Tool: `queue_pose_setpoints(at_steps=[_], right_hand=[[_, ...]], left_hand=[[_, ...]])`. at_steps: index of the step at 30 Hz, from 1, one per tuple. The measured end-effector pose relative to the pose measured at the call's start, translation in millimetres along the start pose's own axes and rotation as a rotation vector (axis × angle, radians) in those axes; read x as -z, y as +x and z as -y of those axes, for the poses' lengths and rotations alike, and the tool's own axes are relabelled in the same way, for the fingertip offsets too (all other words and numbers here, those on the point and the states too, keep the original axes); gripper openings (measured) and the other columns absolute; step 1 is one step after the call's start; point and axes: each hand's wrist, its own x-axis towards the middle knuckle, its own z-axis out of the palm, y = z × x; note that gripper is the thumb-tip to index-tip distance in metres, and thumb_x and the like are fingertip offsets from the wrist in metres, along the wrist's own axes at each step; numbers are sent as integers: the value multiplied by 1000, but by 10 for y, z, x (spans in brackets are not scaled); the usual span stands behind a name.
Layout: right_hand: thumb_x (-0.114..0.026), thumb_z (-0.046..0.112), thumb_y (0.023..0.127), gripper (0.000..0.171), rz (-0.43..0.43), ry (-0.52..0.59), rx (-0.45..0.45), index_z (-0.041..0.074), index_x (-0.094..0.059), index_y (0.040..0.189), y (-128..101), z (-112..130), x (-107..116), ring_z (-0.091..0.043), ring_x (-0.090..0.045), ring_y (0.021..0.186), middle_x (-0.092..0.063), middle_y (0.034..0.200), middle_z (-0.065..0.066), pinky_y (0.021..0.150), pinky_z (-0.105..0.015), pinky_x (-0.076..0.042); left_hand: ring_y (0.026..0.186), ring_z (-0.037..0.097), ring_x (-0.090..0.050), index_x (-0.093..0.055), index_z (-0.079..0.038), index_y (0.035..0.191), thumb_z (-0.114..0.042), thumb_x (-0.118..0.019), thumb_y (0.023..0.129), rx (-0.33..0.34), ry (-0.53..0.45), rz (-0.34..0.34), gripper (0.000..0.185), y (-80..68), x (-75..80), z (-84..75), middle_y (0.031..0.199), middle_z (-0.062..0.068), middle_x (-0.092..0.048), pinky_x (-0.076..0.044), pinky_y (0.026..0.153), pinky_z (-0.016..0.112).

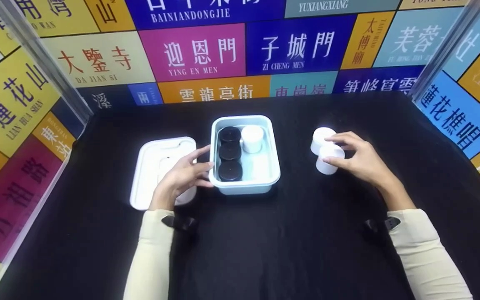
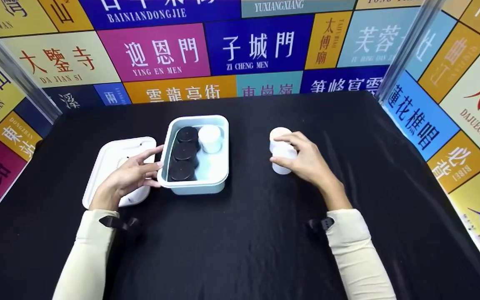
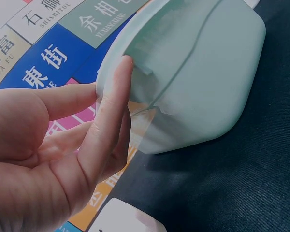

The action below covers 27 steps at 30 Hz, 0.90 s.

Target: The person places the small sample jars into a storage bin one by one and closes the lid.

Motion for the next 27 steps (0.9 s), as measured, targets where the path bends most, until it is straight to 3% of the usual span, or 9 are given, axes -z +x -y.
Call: queue_pose_setpoints(at_steps=[3, 13, 20, 27], right_hand=[[-85, 8, 79, 50, -10, -2, -11, 3, -68, 125, 2, -73, 3, 2, -48, 112, -62, 127, -16, 92, -4, -42], [-86, 18, 80, 66, 19, -2, -117, 0, -56, 135, -11, -204, -3, -27, -54, 119, -51, 131, -18, 88, -8, -45], [-84, 19, 81, 72, 81, 4, -198, -4, -46, 138, -13, -242, -6, -37, -54, 119, -47, 136, -25, 82, -4, -44], [-82, 22, 84, 74, 129, -19, -248, -4, -42, 140, -42, -278, -11, -42, -52, 127, -50, 138, -26, 85, -10, -42]], left_hand=[[79, 21, -73, -28, -17, 159, -8, -57, 100, -6, -1, 10, 65, -4, -7, -9, 99, 15, -69, -66, 68, 34], [77, 21, -73, -30, -19, 158, -7, -58, 100, -8, -19, 5, 65, -12, 6, 7, 95, 15, -69, -66, 66, 34], [78, 21, -73, -31, -19, 158, -8, -58, 100, -12, -17, -3, 65, -14, 8, -10, 98, 15, -69, -66, 67, 34], [77, 20, -73, -29, -18, 158, -7, -58, 100, -12, -14, 12, 66, -13, -3, 6, 94, 12, -70, -66, 67, 33]])
